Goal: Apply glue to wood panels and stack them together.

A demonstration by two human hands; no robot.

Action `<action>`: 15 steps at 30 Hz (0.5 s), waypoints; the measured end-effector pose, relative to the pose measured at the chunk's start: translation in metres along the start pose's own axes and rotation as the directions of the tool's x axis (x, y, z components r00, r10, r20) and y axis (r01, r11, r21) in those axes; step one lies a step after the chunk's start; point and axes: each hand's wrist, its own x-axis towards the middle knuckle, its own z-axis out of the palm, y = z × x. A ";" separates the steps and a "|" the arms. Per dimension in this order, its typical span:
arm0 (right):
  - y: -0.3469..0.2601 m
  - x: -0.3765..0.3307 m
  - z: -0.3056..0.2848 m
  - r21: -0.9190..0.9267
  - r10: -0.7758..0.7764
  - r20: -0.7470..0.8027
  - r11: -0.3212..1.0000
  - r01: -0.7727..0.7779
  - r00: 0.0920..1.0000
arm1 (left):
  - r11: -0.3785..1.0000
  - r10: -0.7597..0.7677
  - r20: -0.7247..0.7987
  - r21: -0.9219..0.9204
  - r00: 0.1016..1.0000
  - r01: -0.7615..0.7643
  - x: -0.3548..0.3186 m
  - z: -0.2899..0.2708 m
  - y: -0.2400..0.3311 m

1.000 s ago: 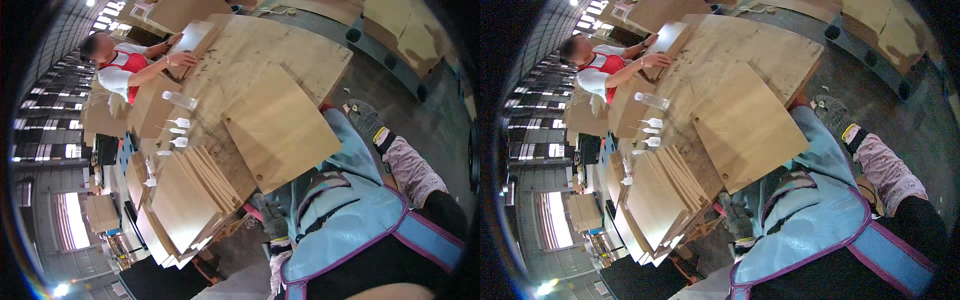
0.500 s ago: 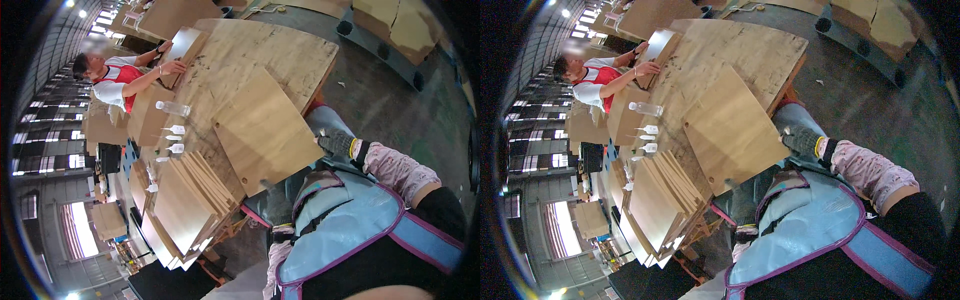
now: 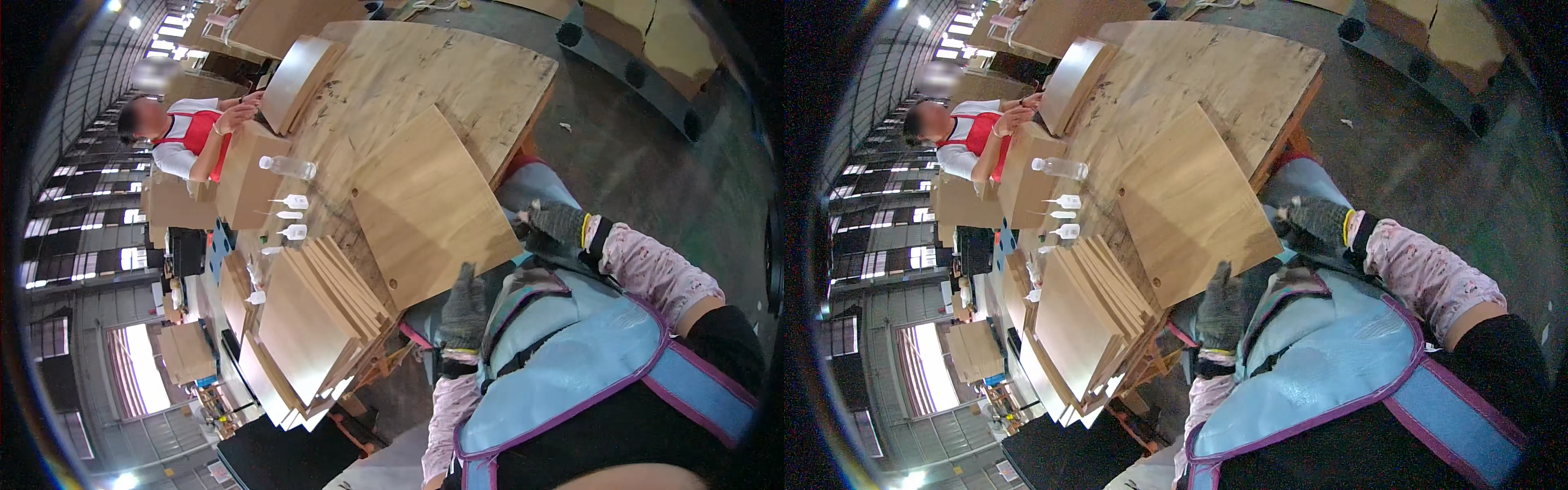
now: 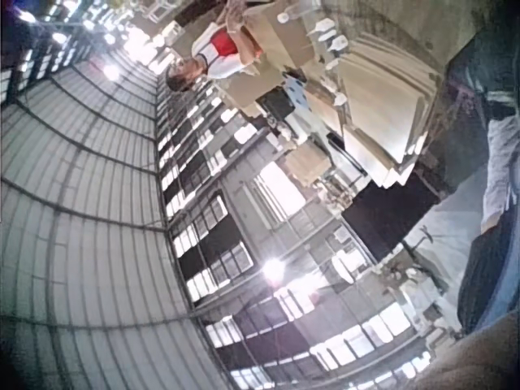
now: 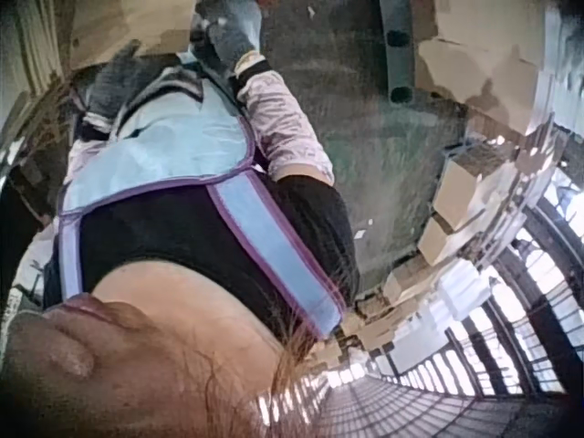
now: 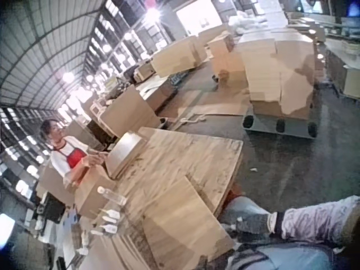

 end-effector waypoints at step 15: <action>0.020 -0.039 0.002 -0.722 -0.222 0.169 0.635 0.274 0.960 | 0.841 0.256 0.547 0.281 0.797 -0.463 0.101 0.028 0.042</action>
